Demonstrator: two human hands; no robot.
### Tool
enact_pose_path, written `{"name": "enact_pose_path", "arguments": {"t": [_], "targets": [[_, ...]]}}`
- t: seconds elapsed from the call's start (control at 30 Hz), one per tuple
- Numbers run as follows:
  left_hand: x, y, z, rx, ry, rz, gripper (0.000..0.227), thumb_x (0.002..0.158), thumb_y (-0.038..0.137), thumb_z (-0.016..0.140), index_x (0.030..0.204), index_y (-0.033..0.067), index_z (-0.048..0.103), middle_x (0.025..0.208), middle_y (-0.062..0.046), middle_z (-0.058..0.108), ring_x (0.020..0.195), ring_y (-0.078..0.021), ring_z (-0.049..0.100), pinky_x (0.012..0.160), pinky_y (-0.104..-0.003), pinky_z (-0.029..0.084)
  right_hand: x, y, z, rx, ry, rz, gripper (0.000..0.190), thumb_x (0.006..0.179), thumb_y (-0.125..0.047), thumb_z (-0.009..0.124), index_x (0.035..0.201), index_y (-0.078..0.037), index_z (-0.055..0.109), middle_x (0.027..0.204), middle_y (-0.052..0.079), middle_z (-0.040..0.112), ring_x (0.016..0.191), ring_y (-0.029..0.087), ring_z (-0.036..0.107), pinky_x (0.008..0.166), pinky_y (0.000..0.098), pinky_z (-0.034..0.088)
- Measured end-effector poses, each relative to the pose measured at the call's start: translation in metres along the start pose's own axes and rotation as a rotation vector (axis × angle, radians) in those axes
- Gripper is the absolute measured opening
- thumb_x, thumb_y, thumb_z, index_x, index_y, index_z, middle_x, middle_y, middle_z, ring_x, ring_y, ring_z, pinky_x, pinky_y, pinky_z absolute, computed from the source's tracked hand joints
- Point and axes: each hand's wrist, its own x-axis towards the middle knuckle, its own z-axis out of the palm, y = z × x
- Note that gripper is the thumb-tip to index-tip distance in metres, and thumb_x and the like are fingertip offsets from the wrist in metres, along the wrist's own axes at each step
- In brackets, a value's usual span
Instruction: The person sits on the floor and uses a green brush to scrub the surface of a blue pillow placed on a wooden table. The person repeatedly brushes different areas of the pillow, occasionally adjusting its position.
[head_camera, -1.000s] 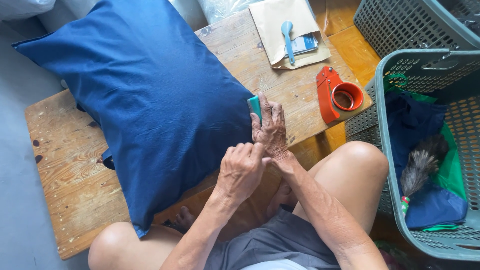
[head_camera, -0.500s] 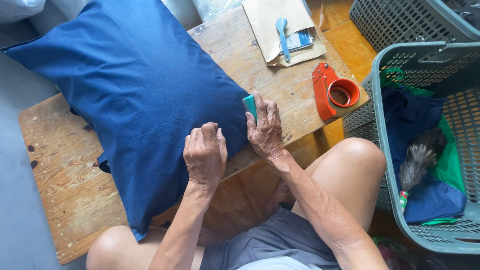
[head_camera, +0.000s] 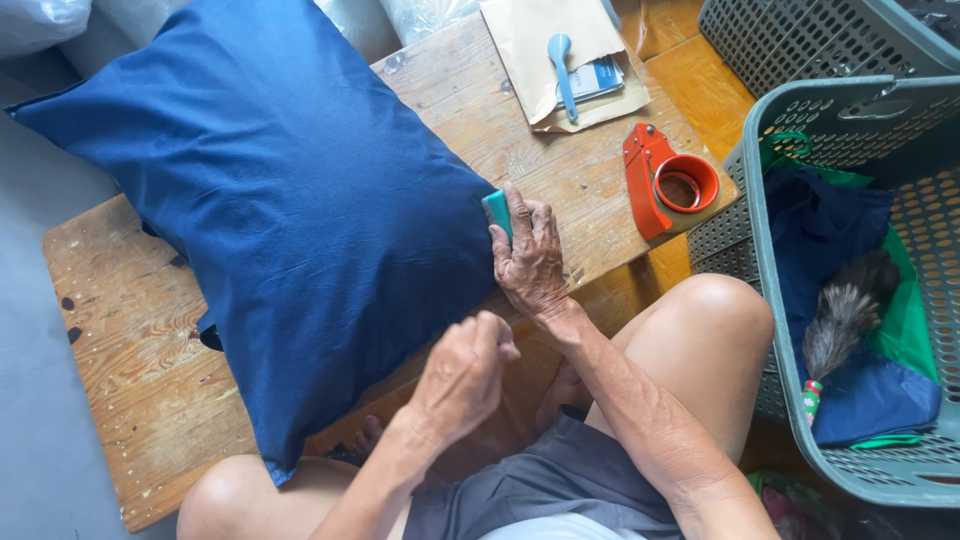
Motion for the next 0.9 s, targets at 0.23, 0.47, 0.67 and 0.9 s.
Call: {"name": "enact_pose_path", "arguments": {"t": [0.23,0.47,0.67,0.9], "targets": [[-0.023,-0.014,0.035,-1.045,0.205,-1.236,0.050,0.093,0.056,0.055,0.094,0.0068,0.063,0.072,-0.016,0.075,0.057,-0.0152,0.063,0.061,-0.026,0.051,0.027,-0.044,-0.031,0.158,-0.024,-0.133,0.065,0.109,-0.027,0.063,0.161,-0.010,0.027,0.123,0.016,0.064,0.104,0.029,0.060,0.095,0.0438,0.052],[-0.044,-0.076,0.090,-1.424,0.813,-1.006,0.018,0.095,0.010,0.071,0.082,-0.0029,0.073,0.070,-0.019,0.070,0.064,-0.0258,0.071,0.069,-0.038,0.060,0.015,-0.100,-0.026,0.236,-0.083,-0.343,0.047,0.093,-0.029,0.072,0.139,-0.027,0.064,0.116,0.008,0.064,0.104,0.029,0.065,0.088,0.0405,0.052],[-0.024,-0.038,0.057,-1.402,0.702,-1.023,0.036,0.101,0.028,0.065,0.096,-0.0062,0.075,0.107,-0.027,0.076,0.096,-0.0331,0.077,0.091,-0.048,0.062,0.012,0.013,-0.005,-0.038,0.026,0.118,0.049,0.098,-0.029,0.066,0.145,-0.021,0.058,0.104,0.012,0.054,0.093,0.035,0.061,0.080,0.0469,0.051],[0.013,-0.028,0.057,-1.743,0.647,-1.002,0.036,0.098,0.030,0.070,0.106,-0.0051,0.073,0.109,-0.023,0.074,0.108,-0.0336,0.072,0.102,-0.052,0.055,-0.004,-0.028,-0.025,0.196,0.034,-0.098,0.058,0.092,-0.027,0.075,0.146,-0.014,0.059,0.110,0.012,0.051,0.101,0.035,0.060,0.088,0.0423,0.051]]}}
